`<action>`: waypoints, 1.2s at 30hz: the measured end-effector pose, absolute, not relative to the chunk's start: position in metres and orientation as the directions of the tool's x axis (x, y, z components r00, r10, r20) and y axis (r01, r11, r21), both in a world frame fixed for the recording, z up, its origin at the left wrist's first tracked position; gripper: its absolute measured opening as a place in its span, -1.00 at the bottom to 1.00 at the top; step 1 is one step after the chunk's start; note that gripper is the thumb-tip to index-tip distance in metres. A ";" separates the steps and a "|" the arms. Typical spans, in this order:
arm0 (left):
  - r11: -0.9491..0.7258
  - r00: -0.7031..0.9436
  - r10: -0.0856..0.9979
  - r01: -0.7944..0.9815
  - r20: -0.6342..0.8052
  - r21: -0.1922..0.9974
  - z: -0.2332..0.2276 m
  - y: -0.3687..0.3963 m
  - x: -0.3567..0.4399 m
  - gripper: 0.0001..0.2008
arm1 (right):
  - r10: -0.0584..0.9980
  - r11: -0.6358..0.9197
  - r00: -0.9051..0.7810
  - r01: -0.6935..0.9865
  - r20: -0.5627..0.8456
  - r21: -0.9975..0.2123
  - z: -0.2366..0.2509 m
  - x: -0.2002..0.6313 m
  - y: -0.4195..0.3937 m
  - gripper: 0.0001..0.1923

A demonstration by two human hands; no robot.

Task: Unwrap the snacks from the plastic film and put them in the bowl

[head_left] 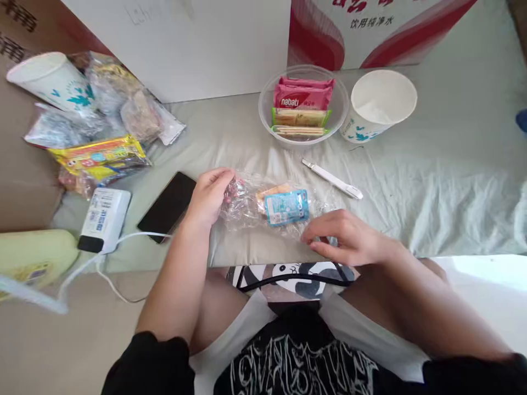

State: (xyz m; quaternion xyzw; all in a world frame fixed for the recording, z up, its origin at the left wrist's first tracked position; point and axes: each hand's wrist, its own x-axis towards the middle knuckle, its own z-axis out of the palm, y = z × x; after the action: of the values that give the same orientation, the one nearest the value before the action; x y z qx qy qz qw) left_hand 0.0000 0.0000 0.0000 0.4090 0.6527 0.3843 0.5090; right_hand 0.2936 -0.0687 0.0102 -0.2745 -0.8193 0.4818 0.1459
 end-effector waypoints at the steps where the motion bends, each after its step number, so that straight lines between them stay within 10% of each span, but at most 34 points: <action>1: 0.372 -0.157 0.924 0.159 -0.348 0.915 0.000 0.000 0.000 -0.79 | 0.563 0.365 -0.823 0.334 -0.080 -0.869 0.010 0.293 -0.069 -0.58; 7: 0.344 -0.122 0.939 0.251 -0.323 0.905 0.003 0.000 0.003 -0.82 | 0.647 0.395 -0.732 0.560 -0.213 -0.728 0.002 0.289 -0.069 -0.52; 18: 0.281 0.123 0.928 0.393 -0.353 0.876 0.003 -0.008 -0.002 -0.70 | 0.913 0.338 -0.362 0.420 0.186 -0.842 -0.014 0.285 -0.066 -0.45; 23: 0.257 0.216 0.911 0.367 -0.351 0.894 0.001 -0.014 0.001 -0.70 | 0.838 0.532 -0.413 0.469 0.357 -0.706 -0.020 0.277 -0.062 -0.87; 30: 0.320 0.295 0.880 0.211 -0.372 0.924 0.007 -0.018 0.011 -0.70 | 0.764 0.637 -0.586 0.619 0.269 -0.459 -0.028 0.267 -0.059 -0.43; 36: 0.335 0.213 0.909 0.133 -0.357 0.933 0.004 -0.019 0.014 -0.72 | 0.739 0.674 -0.585 0.636 0.335 -0.377 -0.023 0.265 -0.065 -0.56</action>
State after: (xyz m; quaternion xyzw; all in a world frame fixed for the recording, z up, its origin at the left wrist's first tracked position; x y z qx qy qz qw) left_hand 0.0144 -0.0187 0.0045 0.4814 0.5413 0.3172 0.6120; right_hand 0.2651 -0.0645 -0.0228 -0.3891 -0.8835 0.1088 0.2373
